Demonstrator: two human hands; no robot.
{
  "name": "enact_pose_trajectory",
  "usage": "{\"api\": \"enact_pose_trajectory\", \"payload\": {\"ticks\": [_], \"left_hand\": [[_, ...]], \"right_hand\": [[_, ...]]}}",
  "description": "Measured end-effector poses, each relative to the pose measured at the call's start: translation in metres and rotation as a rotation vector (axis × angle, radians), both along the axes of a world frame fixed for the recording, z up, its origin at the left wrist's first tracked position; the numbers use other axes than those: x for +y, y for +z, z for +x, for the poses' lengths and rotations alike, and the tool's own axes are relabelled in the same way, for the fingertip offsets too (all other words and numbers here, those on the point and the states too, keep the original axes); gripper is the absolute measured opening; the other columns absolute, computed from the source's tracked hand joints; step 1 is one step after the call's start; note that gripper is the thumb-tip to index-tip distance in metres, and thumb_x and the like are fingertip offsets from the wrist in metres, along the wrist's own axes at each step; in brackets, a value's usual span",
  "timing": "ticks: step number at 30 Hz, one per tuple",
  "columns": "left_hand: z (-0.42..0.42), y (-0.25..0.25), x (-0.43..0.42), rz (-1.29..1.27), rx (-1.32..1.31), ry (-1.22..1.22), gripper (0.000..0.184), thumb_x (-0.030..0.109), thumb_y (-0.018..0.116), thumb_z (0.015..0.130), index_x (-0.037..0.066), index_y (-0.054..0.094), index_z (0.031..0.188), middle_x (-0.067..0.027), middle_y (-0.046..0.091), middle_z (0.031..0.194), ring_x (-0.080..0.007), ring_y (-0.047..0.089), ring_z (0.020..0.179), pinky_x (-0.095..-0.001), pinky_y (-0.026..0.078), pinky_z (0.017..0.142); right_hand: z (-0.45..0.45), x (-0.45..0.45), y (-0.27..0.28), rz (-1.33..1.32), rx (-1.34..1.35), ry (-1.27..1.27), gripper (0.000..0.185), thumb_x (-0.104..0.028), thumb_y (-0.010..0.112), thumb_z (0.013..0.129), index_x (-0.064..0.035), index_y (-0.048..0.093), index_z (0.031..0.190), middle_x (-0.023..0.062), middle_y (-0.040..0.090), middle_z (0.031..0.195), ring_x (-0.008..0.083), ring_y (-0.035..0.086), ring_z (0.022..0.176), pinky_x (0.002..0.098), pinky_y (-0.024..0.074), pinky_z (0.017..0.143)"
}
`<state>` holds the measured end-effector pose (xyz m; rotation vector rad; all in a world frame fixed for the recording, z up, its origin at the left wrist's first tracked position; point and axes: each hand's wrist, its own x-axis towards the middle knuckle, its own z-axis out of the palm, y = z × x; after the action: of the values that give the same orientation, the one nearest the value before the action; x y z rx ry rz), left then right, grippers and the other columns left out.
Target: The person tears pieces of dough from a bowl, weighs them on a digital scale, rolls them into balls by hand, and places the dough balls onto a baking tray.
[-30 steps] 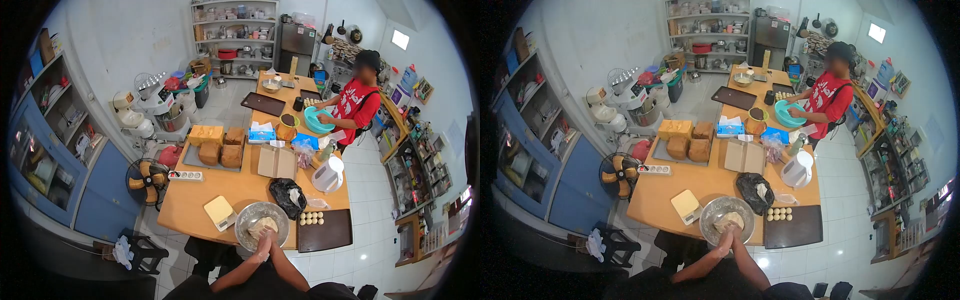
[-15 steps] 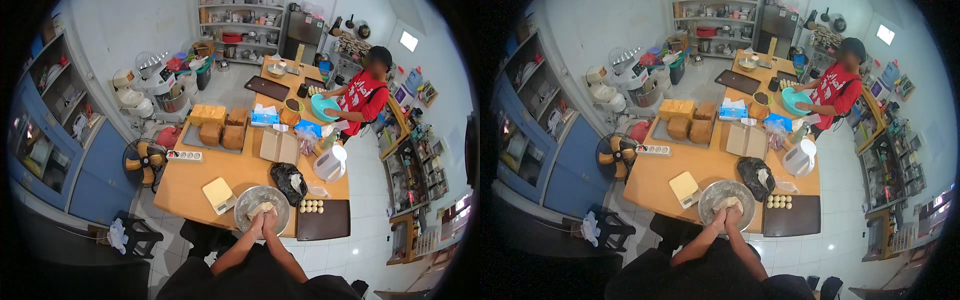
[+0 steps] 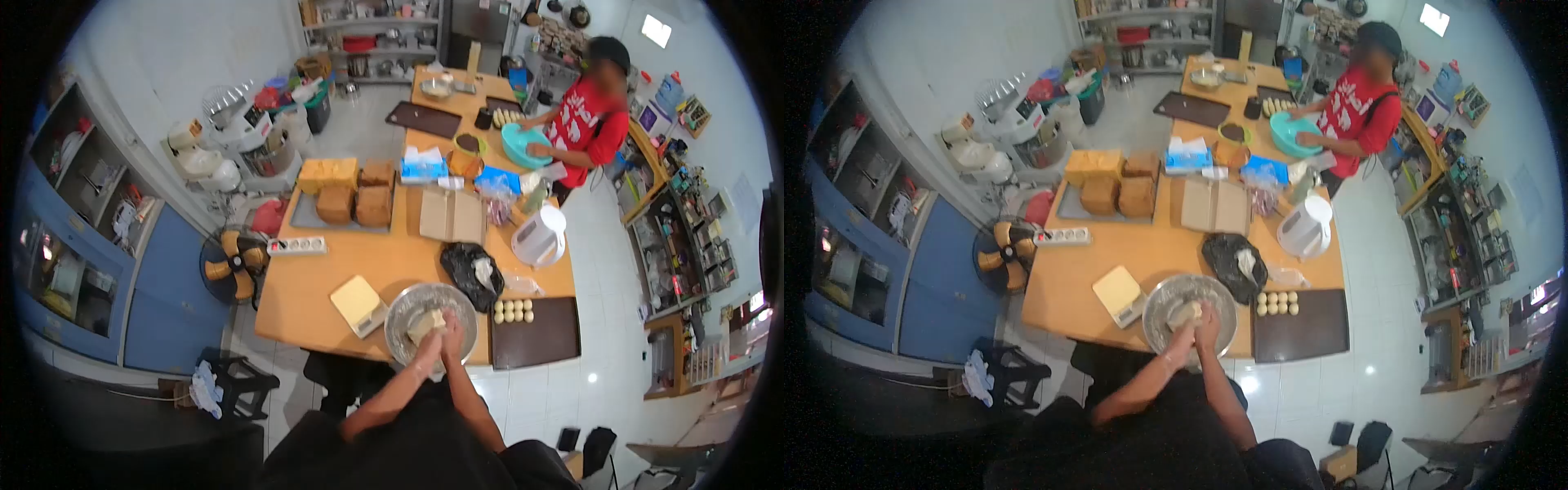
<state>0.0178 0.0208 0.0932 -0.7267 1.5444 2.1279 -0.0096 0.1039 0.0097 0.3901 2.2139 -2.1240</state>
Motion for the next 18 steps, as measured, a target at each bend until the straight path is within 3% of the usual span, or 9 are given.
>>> {"api": "enact_pose_trajectory", "payload": {"ticks": [1, 3, 6, 8, 10, 11, 13, 16, 18], "left_hand": [[0.003, -0.01, -0.005, 0.088, -0.166, -0.038, 0.042, 0.03, 0.04, 0.094, 0.002, 0.057, 0.12, -0.0104, 0.058, 0.118, -0.021, 0.053, 0.109, -0.0331, 0.039, 0.095], [0.002, -0.021, -0.015, 0.021, -0.109, -0.027, 0.048, 0.043, 0.039, 0.094, 0.005, 0.058, 0.118, -0.008, 0.062, 0.11, -0.0185, 0.057, 0.098, -0.0317, 0.043, 0.086], [-0.016, -0.119, -0.006, -0.061, -0.09, 0.307, 0.049, 0.046, 0.037, 0.094, 0.007, 0.056, 0.116, -0.0096, 0.06, 0.109, -0.0206, 0.056, 0.098, -0.0375, 0.045, 0.089], [-0.033, -0.149, -0.04, 0.259, -0.111, 0.032, 0.058, 0.052, 0.035, 0.094, 0.006, 0.051, 0.126, -0.0111, 0.06, 0.114, -0.0218, 0.056, 0.103, -0.0376, 0.044, 0.091], [-0.049, -0.127, -0.038, 0.252, -0.083, 0.127, 0.061, 0.053, 0.034, 0.095, 0.005, 0.048, 0.129, -0.0115, 0.059, 0.116, -0.0231, 0.056, 0.103, -0.0378, 0.044, 0.091], [-0.05, -0.113, -0.039, 0.242, -0.057, 0.234, 0.063, 0.054, 0.033, 0.095, 0.005, 0.046, 0.132, -0.012, 0.059, 0.118, -0.0244, 0.056, 0.104, -0.0381, 0.044, 0.092], [-0.037, -0.104, -0.031, 0.213, -0.024, 0.169, 0.063, 0.053, 0.033, 0.096, 0.005, 0.041, 0.136, -0.012, 0.053, 0.127, -0.0244, 0.053, 0.11, -0.0377, 0.045, 0.092], [0.004, -0.071, -0.002, 0.382, 0.125, 0.133, 0.061, 0.049, 0.033, 0.098, 0.006, 0.034, 0.141, -0.0119, 0.045, 0.135, -0.0225, 0.048, 0.118, -0.0365, 0.042, 0.096], [0.02, -0.015, 0.001, 0.139, -0.008, -0.151, 0.066, 0.051, 0.033, 0.097, -0.001, 0.04, 0.136, -0.0147, 0.048, 0.132, -0.0227, 0.049, 0.118, -0.0363, 0.039, 0.1]], "right_hand": [[0.006, -0.002, -0.011, 0.01, -0.036, -0.012, 0.043, -0.029, 0.037, 0.097, 0.0023, 0.058, 0.118, 0.0187, 0.053, 0.128, 0.0242, 0.051, 0.115, 0.0333, 0.0363, 0.099], [0.01, -0.012, -0.03, -0.094, -0.097, -0.015, 0.046, -0.031, 0.036, 0.098, 0.0023, 0.056, 0.122, 0.0171, 0.053, 0.127, 0.0231, 0.05, 0.115, 0.0327, 0.0359, 0.099], [0.028, -0.04, 0.008, -0.248, -0.236, 0.136, 0.052, -0.037, 0.032, 0.1, 0.0017, 0.047, 0.132, 0.0143, 0.049, 0.133, 0.0227, 0.045, 0.122, 0.031, 0.0317, 0.103], [0.029, -0.043, 0.032, -0.328, -0.273, 0.171, 0.056, -0.04, 0.03, 0.1, 0.0015, 0.041, 0.136, 0.0132, 0.043, 0.138, 0.023, 0.039, 0.128, 0.0311, 0.0274, 0.107], [0.032, -0.045, 0.027, -0.428, -0.252, 0.302, 0.064, -0.046, 0.028, 0.1, 0.0008, 0.025, 0.144, 0.0104, 0.026, 0.15, 0.0234, 0.022, 0.139, 0.0321, 0.0152, 0.113], [0.035, -0.047, 0.026, -0.432, -0.256, 0.297, 0.064, -0.046, 0.028, 0.1, 0.0008, 0.025, 0.144, 0.0104, 0.026, 0.15, 0.0234, 0.022, 0.139, 0.0321, 0.0152, 0.113], [0.037, -0.052, 0.03, -0.328, -0.142, 0.15, 0.066, -0.045, 0.029, 0.1, 0.0002, 0.019, 0.146, 0.0123, 0.022, 0.151, 0.0234, 0.019, 0.14, 0.033, 0.0136, 0.114], [0.016, -0.029, 0.018, -0.191, -0.124, 0.077, 0.062, -0.043, 0.035, 0.098, 0.0011, 0.028, 0.142, 0.0156, 0.028, 0.148, 0.0258, 0.025, 0.138, 0.0339, 0.0175, 0.112], [0.002, 0.001, 0.004, -0.045, -0.116, -0.014, 0.059, -0.041, 0.042, 0.097, 0.0019, 0.037, 0.138, 0.0189, 0.034, 0.145, 0.0282, 0.03, 0.136, 0.0347, 0.0214, 0.111]]}}
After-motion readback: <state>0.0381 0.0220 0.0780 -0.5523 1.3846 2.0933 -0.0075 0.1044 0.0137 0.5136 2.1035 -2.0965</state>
